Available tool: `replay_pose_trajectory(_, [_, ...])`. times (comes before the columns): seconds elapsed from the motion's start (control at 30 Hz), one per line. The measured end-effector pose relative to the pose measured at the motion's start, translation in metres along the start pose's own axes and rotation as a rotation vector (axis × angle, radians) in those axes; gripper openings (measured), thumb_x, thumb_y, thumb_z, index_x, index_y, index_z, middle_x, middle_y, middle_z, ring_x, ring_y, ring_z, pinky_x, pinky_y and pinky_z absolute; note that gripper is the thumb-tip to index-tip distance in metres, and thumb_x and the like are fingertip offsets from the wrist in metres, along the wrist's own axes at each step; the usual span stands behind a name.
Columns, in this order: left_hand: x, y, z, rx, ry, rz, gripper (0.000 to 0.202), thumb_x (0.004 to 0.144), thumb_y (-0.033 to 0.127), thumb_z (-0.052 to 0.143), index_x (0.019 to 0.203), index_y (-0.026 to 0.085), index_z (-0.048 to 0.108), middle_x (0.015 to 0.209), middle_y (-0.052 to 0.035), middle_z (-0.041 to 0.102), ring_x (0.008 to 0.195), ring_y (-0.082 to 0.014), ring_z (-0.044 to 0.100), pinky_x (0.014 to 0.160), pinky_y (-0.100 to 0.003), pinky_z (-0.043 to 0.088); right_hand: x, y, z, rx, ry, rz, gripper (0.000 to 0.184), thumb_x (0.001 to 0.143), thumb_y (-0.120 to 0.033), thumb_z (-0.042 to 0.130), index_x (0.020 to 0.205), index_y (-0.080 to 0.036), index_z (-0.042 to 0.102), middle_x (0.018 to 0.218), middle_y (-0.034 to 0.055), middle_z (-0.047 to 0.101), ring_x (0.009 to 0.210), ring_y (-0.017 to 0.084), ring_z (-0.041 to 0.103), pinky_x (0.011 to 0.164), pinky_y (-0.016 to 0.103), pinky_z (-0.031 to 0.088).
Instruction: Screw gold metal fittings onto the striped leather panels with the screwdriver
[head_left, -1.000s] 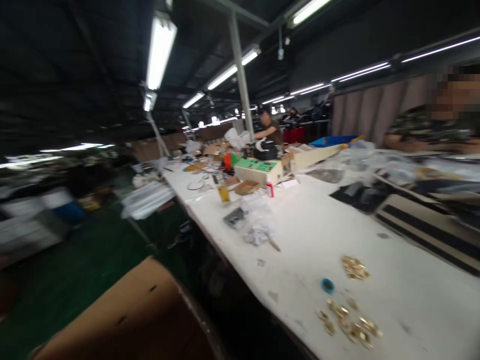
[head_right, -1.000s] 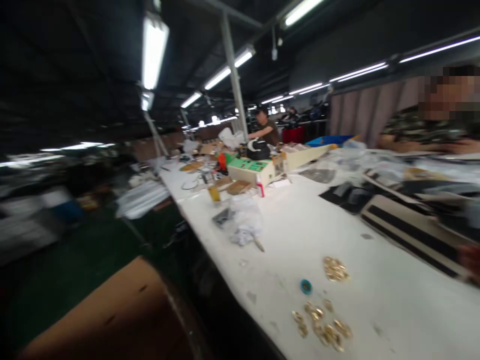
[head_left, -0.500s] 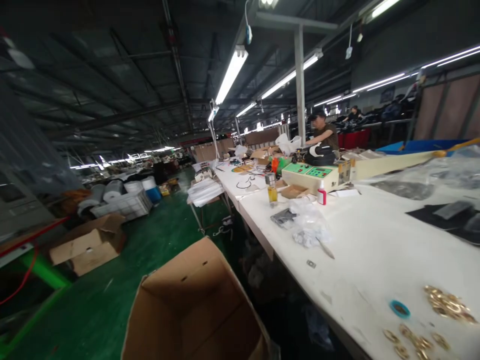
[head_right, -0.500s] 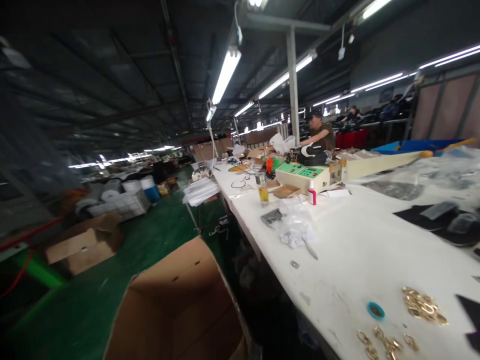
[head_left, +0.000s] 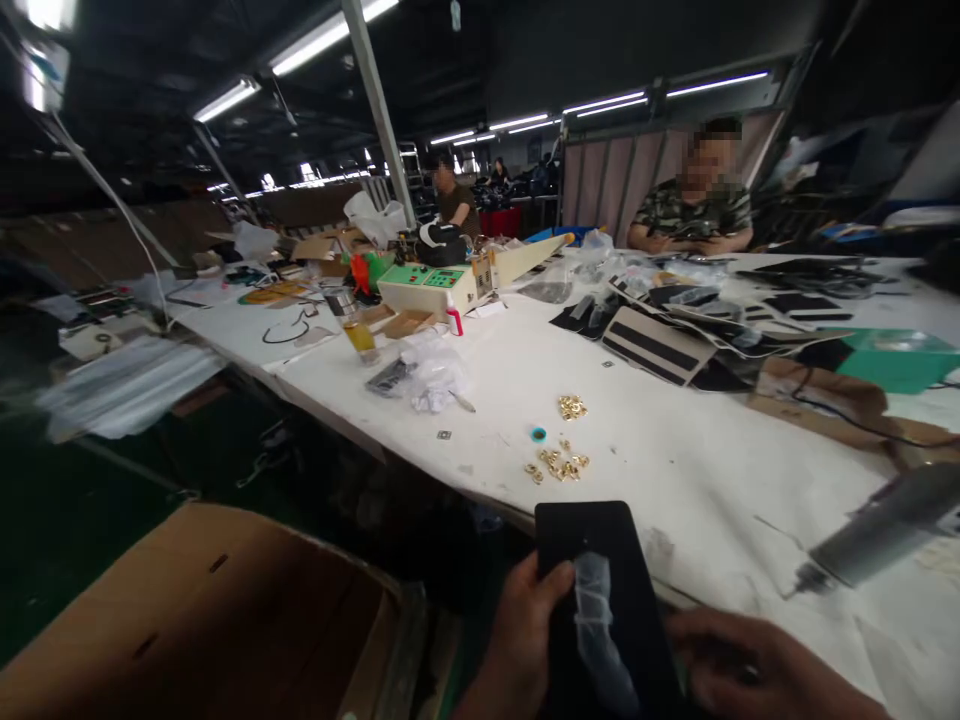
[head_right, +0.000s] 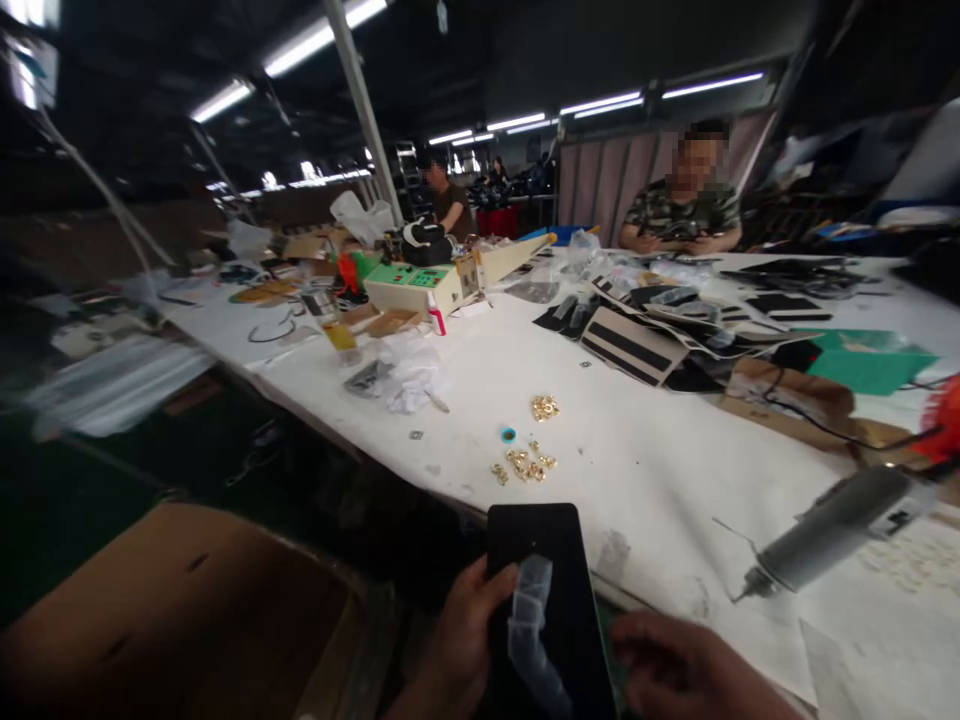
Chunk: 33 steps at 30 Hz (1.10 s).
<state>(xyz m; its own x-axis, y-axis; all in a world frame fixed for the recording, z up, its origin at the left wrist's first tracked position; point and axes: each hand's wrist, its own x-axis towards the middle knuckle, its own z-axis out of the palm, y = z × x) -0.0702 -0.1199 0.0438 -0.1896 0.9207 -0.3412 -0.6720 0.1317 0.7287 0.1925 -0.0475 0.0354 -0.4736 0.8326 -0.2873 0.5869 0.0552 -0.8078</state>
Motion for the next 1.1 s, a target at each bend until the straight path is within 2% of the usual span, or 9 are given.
replay_pose_trajectory(0.07, [-0.007,-0.006,-0.009,0.031,0.022,0.004,0.052,0.075,0.046,0.094,0.111,0.011,0.083,0.1,-0.0142,0.083,0.088,-0.0286,0.077,0.084,-0.036,0.058,0.035,-0.014,-0.006,0.057,-0.009,-0.077,0.04,0.086,-0.062,0.076,0.109,-0.03,0.083,0.107,0.0045,0.081,0.1,0.031,0.077,0.085,0.035,0.063])
replay_pose_trajectory(0.1, [-0.01,-0.009,-0.012,0.035,0.033,0.007,0.053,0.075,0.048,0.094,0.112,0.012,0.082,0.101,-0.0143,0.083,0.091,-0.0303,0.077,0.087,-0.038,0.058,0.055,-0.023,-0.008,0.049,0.049,-0.103,0.043,0.09,-0.063,0.07,0.111,-0.027,0.082,0.108,0.0049,0.081,0.1,0.029,0.076,0.088,0.034,0.062])
replay_pose_trajectory(0.17, [-0.013,-0.015,-0.014,0.03,0.057,0.013,0.054,0.076,0.049,0.093,0.114,0.013,0.082,0.102,-0.0147,0.083,0.096,-0.0328,0.077,0.092,-0.042,0.059,0.094,-0.038,-0.007,-0.042,0.174,-0.146,0.048,0.092,-0.063,0.064,0.113,-0.023,0.08,0.1,0.0065,0.081,0.089,0.027,0.076,0.081,0.034,0.061])
replay_pose_trajectory(0.23, [-0.015,-0.018,-0.014,0.018,0.067,0.01,0.056,0.075,0.049,0.094,0.116,0.013,0.081,0.102,-0.0149,0.083,0.097,-0.0342,0.078,0.094,-0.044,0.059,0.131,-0.049,-0.003,-0.131,0.266,-0.179,0.048,0.095,-0.059,0.058,0.116,-0.021,0.079,0.101,0.0076,0.081,0.087,0.026,0.075,0.084,0.036,0.06])
replay_pose_trajectory(0.33, [-0.017,-0.019,-0.013,0.006,0.039,-0.01,0.06,0.073,0.051,0.095,0.118,0.013,0.081,0.1,-0.0149,0.083,0.097,-0.0353,0.078,0.094,-0.046,0.059,0.175,-0.053,0.004,-0.208,0.304,-0.199,0.044,0.098,-0.048,0.054,0.124,-0.021,0.078,0.11,0.0087,0.079,0.094,0.026,0.074,0.093,0.039,0.056])
replay_pose_trajectory(0.43, [-0.017,-0.018,-0.013,0.001,0.027,-0.019,0.061,0.074,0.052,0.094,0.119,0.013,0.081,0.101,-0.0149,0.083,0.097,-0.0352,0.078,0.095,-0.047,0.059,0.198,-0.049,0.006,-0.296,0.292,-0.211,0.039,0.099,-0.045,0.056,0.123,-0.026,0.079,0.109,0.0073,0.078,0.095,0.027,0.072,0.091,0.04,0.053])
replay_pose_trajectory(0.7, [-0.011,-0.009,-0.012,0.075,-0.04,-0.007,0.052,0.085,0.048,0.086,0.124,0.014,0.079,0.111,-0.0145,0.082,0.099,-0.0332,0.077,0.092,-0.041,0.059,0.201,-0.042,0.007,-0.423,0.243,-0.253,0.029,0.1,-0.044,0.059,0.12,-0.039,0.08,0.114,0.0016,0.074,0.093,0.023,0.071,0.077,0.033,0.047])
replay_pose_trajectory(0.97, [-0.015,-0.008,-0.008,0.105,-0.021,0.009,0.047,0.087,0.046,0.085,0.121,0.014,0.079,0.108,-0.0128,0.082,0.094,-0.0302,0.077,0.086,-0.035,0.058,0.188,-0.049,0.008,-0.305,0.286,-0.268,0.018,0.091,-0.041,0.066,0.094,-0.029,0.08,0.103,0.0027,0.075,0.086,0.022,0.069,0.076,0.033,0.049])
replay_pose_trajectory(1.1, [-0.016,-0.004,-0.006,0.165,0.021,0.034,0.049,0.086,0.049,0.085,0.12,0.014,0.079,0.108,-0.0116,0.082,0.097,-0.0304,0.076,0.088,-0.035,0.058,0.156,-0.055,0.001,-0.164,0.279,-0.273,0.031,0.092,-0.052,0.063,0.091,-0.025,0.076,0.089,0.0044,0.076,0.075,0.021,0.069,0.069,0.032,0.054])
